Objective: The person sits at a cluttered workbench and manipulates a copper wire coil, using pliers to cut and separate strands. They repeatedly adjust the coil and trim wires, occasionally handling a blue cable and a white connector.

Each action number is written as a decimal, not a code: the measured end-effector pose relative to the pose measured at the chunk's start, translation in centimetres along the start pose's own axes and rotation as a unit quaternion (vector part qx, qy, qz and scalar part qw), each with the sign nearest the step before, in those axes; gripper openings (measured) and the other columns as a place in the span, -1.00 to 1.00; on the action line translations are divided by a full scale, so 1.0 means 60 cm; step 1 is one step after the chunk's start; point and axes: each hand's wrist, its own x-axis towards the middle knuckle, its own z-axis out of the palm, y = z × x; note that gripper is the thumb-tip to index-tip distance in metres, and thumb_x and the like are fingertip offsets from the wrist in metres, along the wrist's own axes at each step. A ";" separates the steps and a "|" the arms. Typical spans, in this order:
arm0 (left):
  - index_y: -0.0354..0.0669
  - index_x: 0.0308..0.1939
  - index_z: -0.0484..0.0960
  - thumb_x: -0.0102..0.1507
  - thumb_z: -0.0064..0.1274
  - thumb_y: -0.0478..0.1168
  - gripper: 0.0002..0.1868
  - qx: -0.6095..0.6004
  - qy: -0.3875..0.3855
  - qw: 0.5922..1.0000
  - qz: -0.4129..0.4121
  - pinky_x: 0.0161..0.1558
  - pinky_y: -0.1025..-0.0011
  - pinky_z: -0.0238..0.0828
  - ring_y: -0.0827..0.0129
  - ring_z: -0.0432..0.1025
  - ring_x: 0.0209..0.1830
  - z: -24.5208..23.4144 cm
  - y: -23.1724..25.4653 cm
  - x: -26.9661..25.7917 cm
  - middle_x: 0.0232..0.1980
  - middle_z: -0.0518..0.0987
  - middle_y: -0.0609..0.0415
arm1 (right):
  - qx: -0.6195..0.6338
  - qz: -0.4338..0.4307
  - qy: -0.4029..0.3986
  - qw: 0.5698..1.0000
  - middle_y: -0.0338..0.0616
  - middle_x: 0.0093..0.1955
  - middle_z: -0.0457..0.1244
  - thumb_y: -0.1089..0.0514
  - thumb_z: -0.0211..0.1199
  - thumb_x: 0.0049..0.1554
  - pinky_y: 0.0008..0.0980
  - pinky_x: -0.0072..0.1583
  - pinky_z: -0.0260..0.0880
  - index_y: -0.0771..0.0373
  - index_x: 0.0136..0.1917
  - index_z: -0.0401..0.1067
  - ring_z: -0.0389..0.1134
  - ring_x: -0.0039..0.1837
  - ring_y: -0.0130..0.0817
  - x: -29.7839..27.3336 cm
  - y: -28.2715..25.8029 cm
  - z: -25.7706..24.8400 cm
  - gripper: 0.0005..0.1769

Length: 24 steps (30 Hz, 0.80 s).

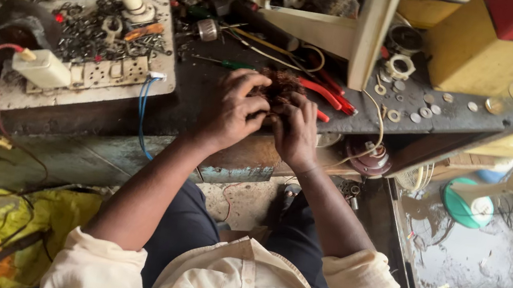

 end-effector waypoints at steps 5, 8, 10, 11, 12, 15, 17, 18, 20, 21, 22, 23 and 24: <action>-0.14 -0.39 0.65 0.10 0.31 -0.25 -0.87 0.077 -0.001 0.996 0.052 0.36 0.06 0.25 0.10 0.32 0.37 0.013 0.005 -0.006 0.27 0.49 0.02 | 0.000 0.002 -0.008 1.000 0.18 0.32 0.17 0.32 0.29 0.15 0.01 0.33 0.25 0.29 0.18 0.36 0.21 0.29 0.13 0.003 -0.010 -0.006 -0.67; -0.17 -0.33 0.65 0.22 0.22 -0.22 -0.89 0.116 -0.016 0.987 0.110 0.38 0.11 0.27 0.17 0.30 0.41 0.019 -0.001 -0.013 0.31 0.47 0.05 | 0.008 0.004 -0.008 1.000 0.17 0.32 0.17 0.33 0.27 0.15 0.00 0.34 0.26 0.29 0.18 0.36 0.22 0.30 0.11 0.004 -0.011 -0.005 -0.68; -0.17 -0.23 0.69 0.31 0.14 -0.18 -0.86 0.135 -0.008 0.980 0.149 0.39 0.13 0.28 0.21 0.29 0.42 0.026 0.000 -0.026 0.34 0.45 0.04 | 0.006 0.008 -0.007 1.000 0.18 0.31 0.17 0.34 0.27 0.13 0.00 0.33 0.25 0.31 0.18 0.36 0.22 0.28 0.12 0.003 -0.013 -0.004 -0.66; -0.18 -0.20 0.69 0.32 0.12 -0.18 -0.85 0.139 0.002 0.979 0.152 0.38 0.13 0.27 0.20 0.29 0.41 0.028 0.001 -0.033 0.35 0.45 0.04 | 0.001 0.004 0.002 1.000 0.19 0.31 0.17 0.34 0.27 0.13 0.01 0.34 0.25 0.31 0.20 0.36 0.22 0.30 0.14 0.002 -0.015 -0.004 -0.65; -0.19 -0.16 0.70 0.33 0.10 -0.17 -0.83 0.142 0.012 0.978 0.154 0.37 0.13 0.27 0.19 0.29 0.40 0.030 0.002 -0.040 0.36 0.44 0.03 | -0.005 0.000 0.011 1.000 0.19 0.31 0.16 0.34 0.27 0.13 0.02 0.35 0.24 0.31 0.21 0.35 0.21 0.31 0.15 -0.001 -0.021 -0.003 -0.63; -0.20 -0.06 0.70 0.35 0.09 -0.17 -0.80 0.160 0.033 0.975 0.148 0.36 0.13 0.28 0.18 0.29 0.40 0.035 -0.003 -0.045 0.37 0.43 0.01 | -0.005 0.002 0.030 1.000 0.15 0.32 0.18 0.33 0.29 0.14 0.00 0.36 0.25 0.28 0.21 0.36 0.22 0.32 0.12 0.006 -0.026 0.004 -0.64; -0.21 -0.03 0.69 0.35 0.10 -0.18 -0.79 0.149 0.040 0.978 0.140 0.36 0.12 0.28 0.17 0.30 0.40 0.037 -0.003 -0.050 0.37 0.44 0.00 | 0.002 -0.001 0.019 1.000 0.12 0.32 0.19 0.33 0.30 0.14 -0.01 0.37 0.25 0.26 0.21 0.37 0.22 0.34 0.12 0.001 -0.028 -0.003 -0.64; -0.22 -0.03 0.69 0.34 0.11 -0.19 -0.79 0.135 0.044 0.980 0.139 0.35 0.12 0.27 0.16 0.30 0.40 0.037 -0.008 -0.049 0.36 0.45 0.00 | 0.006 -0.012 0.005 1.000 0.11 0.32 0.18 0.33 0.30 0.13 -0.01 0.37 0.25 0.26 0.23 0.38 0.21 0.35 0.14 0.006 -0.021 -0.008 -0.62; -0.23 -0.01 0.69 0.34 0.12 -0.20 -0.78 0.114 0.044 0.983 0.136 0.36 0.11 0.25 0.14 0.29 0.41 0.039 -0.015 -0.052 0.36 0.45 0.00 | 0.011 -0.010 -0.037 0.999 0.10 0.32 0.18 0.32 0.32 0.12 -0.02 0.37 0.25 0.25 0.24 0.40 0.21 0.36 0.15 0.012 -0.009 -0.023 -0.60; -0.23 0.02 0.69 0.36 0.12 -0.20 -0.78 0.111 0.043 0.983 0.137 0.36 0.11 0.23 0.14 0.28 0.42 0.040 -0.022 -0.052 0.36 0.45 0.00 | 0.012 -0.001 -0.063 0.998 0.10 0.32 0.19 0.31 0.34 0.13 -0.03 0.36 0.26 0.25 0.23 0.41 0.21 0.34 0.14 0.018 0.001 -0.030 -0.61; -0.23 0.04 0.70 0.38 0.12 -0.20 -0.77 0.108 0.041 0.984 0.139 0.37 0.11 0.22 0.14 0.28 0.42 0.041 -0.022 -0.058 0.37 0.45 0.00 | 0.013 0.008 -0.088 0.996 0.10 0.32 0.19 0.29 0.37 0.14 -0.04 0.35 0.26 0.25 0.23 0.43 0.21 0.33 0.13 0.016 0.002 -0.038 -0.62; -0.21 0.05 0.69 0.40 0.13 -0.20 -0.79 0.108 0.043 0.984 0.135 0.39 0.12 0.20 0.16 0.27 0.43 0.041 -0.021 -0.059 0.38 0.44 0.01 | 0.021 0.016 -0.103 0.994 0.09 0.32 0.19 0.29 0.38 0.15 -0.06 0.35 0.28 0.24 0.23 0.44 0.22 0.35 0.10 0.017 0.001 -0.045 -0.63; -0.20 0.06 0.69 0.43 0.13 -0.19 -0.80 0.108 0.045 0.984 0.132 0.41 0.13 0.19 0.18 0.26 0.44 0.040 -0.019 -0.061 0.40 0.43 0.02 | 0.028 0.025 -0.117 0.992 0.07 0.32 0.19 0.28 0.38 0.16 -0.08 0.35 0.30 0.23 0.22 0.46 0.23 0.36 0.08 0.017 -0.002 -0.054 -0.64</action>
